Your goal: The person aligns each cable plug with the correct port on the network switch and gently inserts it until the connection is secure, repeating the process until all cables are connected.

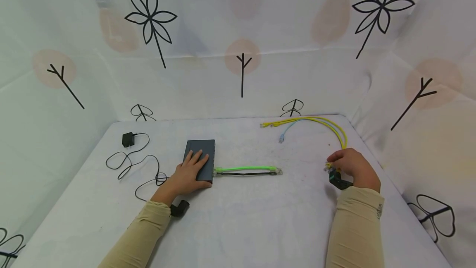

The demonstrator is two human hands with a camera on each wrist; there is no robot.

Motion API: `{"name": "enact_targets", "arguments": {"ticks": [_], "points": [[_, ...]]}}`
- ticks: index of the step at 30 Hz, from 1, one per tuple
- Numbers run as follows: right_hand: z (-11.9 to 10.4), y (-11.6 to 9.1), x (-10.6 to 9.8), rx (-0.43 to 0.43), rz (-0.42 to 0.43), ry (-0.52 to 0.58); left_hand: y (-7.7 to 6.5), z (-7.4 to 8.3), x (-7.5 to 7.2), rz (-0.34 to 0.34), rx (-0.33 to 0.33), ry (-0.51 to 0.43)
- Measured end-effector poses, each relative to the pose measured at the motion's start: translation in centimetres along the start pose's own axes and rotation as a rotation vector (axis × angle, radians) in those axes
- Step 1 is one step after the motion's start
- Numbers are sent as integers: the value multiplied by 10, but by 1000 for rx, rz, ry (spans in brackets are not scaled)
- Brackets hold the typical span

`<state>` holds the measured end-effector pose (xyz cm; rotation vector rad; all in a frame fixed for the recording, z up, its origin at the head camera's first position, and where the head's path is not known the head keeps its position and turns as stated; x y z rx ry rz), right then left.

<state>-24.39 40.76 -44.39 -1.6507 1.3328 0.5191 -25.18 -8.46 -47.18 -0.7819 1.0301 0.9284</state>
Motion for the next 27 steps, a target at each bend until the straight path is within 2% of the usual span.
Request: {"name": "enact_targets", "arguments": {"ticks": [15, 23, 27], "points": [[-3, 4, 3, -5, -1, -14, -1, 0, -1, 2, 0, -3], [-6, 8, 8, 66, 31, -3, 0, 0, -1, 1, -1, -4], [-5, 8, 7, 47, 44, -23, 0, 0, -1, -2, -1, -13]]}}
Point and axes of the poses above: each hand's wrist, its own y-axis towards the middle knuckle, its own x-axis out of the palm, z = x × y, the point moved 4 cm from there along y, towards the middle knuckle, and after that the axes turned 1 degree about -y, right-handed, at the moved point
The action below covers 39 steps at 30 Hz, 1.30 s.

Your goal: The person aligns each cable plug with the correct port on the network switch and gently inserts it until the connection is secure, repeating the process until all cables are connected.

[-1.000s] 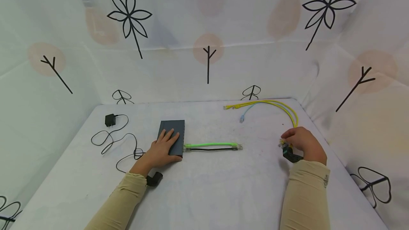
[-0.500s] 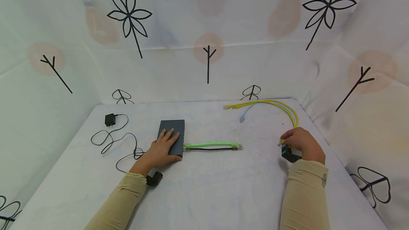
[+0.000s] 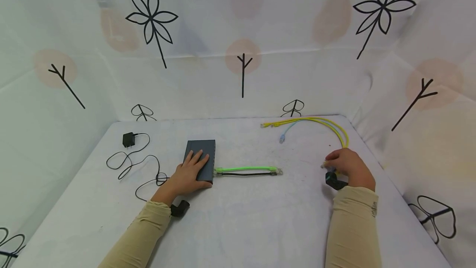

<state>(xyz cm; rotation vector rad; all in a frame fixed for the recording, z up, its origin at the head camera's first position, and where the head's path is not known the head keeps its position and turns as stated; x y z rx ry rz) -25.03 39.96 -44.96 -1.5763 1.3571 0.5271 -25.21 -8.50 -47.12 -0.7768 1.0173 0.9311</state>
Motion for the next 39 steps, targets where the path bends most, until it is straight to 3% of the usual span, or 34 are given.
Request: {"name": "enact_targets", "arguments": {"ticks": [5, 19, 32, 39], "points": [[2, -1, -1, -24, -1, -5, 0, 0, 1, -2, 1, 5], [7, 5, 6, 14, 7, 48, -1, 0, 1, -6, 7, -2], [-7, 7, 8, -45, 87, -24, -2, 1, -1, -1, 1, 6], [-7, 7, 8, 11, 45, 21, -2, 3, -3, -4, 3, 8]]}}
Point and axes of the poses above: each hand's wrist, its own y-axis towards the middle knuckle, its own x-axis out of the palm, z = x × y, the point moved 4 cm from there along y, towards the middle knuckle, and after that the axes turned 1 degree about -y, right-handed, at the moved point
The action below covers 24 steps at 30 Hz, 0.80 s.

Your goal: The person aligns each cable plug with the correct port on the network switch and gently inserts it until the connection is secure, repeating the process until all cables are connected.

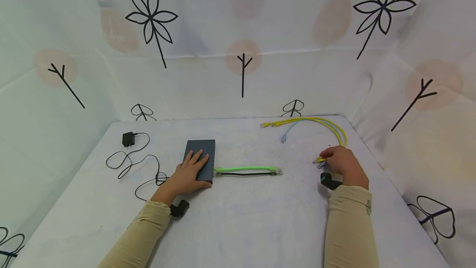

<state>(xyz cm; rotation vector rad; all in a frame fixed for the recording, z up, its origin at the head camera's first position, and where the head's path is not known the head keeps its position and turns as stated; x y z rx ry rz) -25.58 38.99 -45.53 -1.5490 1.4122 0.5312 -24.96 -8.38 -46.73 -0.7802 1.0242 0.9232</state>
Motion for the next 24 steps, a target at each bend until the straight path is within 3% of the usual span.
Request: {"name": "enact_targets", "arguments": {"ticks": [5, 15, 24], "points": [[-1, 1, 0, 4, -7, -5, 1, -1, 1, 0, -3, 0], [-8, 0, 2, -100, -62, -78, 0, -1, 1, 3, -2, -7], [-14, -5, 1, -128, -65, -87, 0, -1, 0, 7, 5, -4]]}}
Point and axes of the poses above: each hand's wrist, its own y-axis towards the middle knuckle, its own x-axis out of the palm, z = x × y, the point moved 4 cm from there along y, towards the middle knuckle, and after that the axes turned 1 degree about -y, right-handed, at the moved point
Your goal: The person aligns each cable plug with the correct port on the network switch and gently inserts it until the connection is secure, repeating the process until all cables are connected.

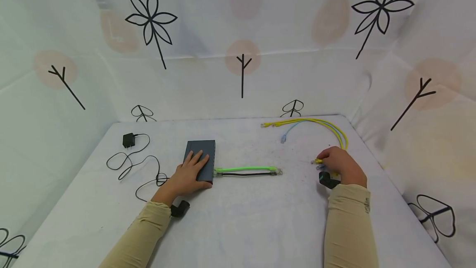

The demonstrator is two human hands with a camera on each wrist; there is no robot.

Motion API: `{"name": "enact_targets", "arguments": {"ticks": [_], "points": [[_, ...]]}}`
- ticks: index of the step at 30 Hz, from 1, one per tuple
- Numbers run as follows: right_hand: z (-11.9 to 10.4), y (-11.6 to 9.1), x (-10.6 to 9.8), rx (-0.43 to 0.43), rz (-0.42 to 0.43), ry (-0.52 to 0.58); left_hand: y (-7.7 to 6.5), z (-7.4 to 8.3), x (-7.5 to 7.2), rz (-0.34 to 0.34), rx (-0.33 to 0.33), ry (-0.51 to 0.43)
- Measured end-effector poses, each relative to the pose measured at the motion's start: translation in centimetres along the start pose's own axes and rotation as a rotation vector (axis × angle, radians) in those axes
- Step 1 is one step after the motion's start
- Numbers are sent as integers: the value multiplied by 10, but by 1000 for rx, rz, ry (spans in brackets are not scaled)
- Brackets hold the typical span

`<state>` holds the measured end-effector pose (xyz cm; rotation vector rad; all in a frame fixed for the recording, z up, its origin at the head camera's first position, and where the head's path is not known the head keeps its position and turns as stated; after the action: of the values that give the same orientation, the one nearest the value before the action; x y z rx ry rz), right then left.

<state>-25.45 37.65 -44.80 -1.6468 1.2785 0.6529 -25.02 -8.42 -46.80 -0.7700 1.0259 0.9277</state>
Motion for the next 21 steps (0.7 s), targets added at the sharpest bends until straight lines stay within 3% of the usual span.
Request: {"name": "enact_targets", "arguments": {"ticks": [10, 17, 21], "points": [[-11, 3, -2, 19, 23, -27, -1, 1, -1, -10, -2, -8], [-20, 8, -4, 25, 59, -104, 0, 0, 0, -14, -7, -3], [-22, 9, -3, 47, 35, -76, 0, 0, 0, -13, -9, 0]]}}
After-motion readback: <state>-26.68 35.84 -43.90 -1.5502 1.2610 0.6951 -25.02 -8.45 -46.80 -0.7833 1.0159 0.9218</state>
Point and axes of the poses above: each hand's wrist, its own y-axis towards the middle knuckle, its own x-axis out of the palm, z = x × y, the point moved 4 cm from there along y, towards the middle knuckle, and after that the axes turned 1 degree about -y, right-handed, at the moved point
